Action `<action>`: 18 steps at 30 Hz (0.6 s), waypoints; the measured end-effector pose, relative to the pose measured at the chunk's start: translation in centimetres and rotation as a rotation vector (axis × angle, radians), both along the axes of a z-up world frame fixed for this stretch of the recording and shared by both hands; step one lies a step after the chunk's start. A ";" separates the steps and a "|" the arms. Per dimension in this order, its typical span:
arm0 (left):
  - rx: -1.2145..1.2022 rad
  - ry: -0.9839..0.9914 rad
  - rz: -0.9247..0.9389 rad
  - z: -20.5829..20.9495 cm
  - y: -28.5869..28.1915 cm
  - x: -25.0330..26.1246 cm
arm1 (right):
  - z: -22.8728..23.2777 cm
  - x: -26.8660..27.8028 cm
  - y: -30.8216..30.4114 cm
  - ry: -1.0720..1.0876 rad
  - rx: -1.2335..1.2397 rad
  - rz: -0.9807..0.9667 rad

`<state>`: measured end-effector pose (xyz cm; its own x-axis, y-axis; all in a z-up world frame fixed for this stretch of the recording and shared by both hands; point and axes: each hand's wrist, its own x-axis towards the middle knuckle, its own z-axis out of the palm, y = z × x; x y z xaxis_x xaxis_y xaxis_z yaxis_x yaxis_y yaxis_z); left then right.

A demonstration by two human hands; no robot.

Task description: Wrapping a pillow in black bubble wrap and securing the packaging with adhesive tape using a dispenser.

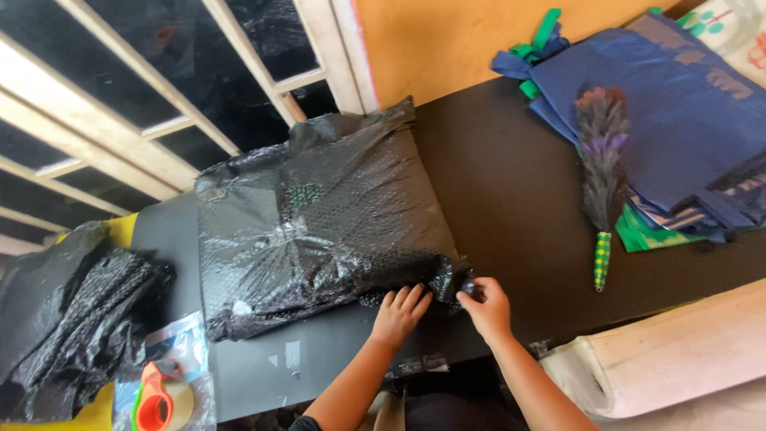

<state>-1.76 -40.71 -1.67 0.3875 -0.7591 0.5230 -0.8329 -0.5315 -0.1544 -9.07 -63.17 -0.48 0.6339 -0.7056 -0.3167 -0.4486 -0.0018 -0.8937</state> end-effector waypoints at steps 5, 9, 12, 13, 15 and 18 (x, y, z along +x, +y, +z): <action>0.126 0.236 -0.028 -3.0 -0.7 1.9 | 4.2 0.5 2.3 -0.284 -0.295 0.586; 0.187 0.301 -0.024 0.2 -1.1 0.9 | 5.7 3.0 2.4 -0.292 -0.360 0.738; 0.219 0.347 0.000 0.6 -0.9 0.6 | 7.5 3.4 0.6 -0.266 -0.108 0.671; 0.166 0.309 0.002 1.1 -0.8 0.2 | 8.6 3.0 -0.3 -0.313 -0.154 0.573; 0.111 0.272 0.012 1.7 -0.6 -0.3 | 7.7 2.0 -2.8 -0.359 -0.200 0.483; 0.121 0.280 -0.047 2.3 -0.7 -1.1 | 2.6 0.5 -6.0 -0.166 0.196 0.119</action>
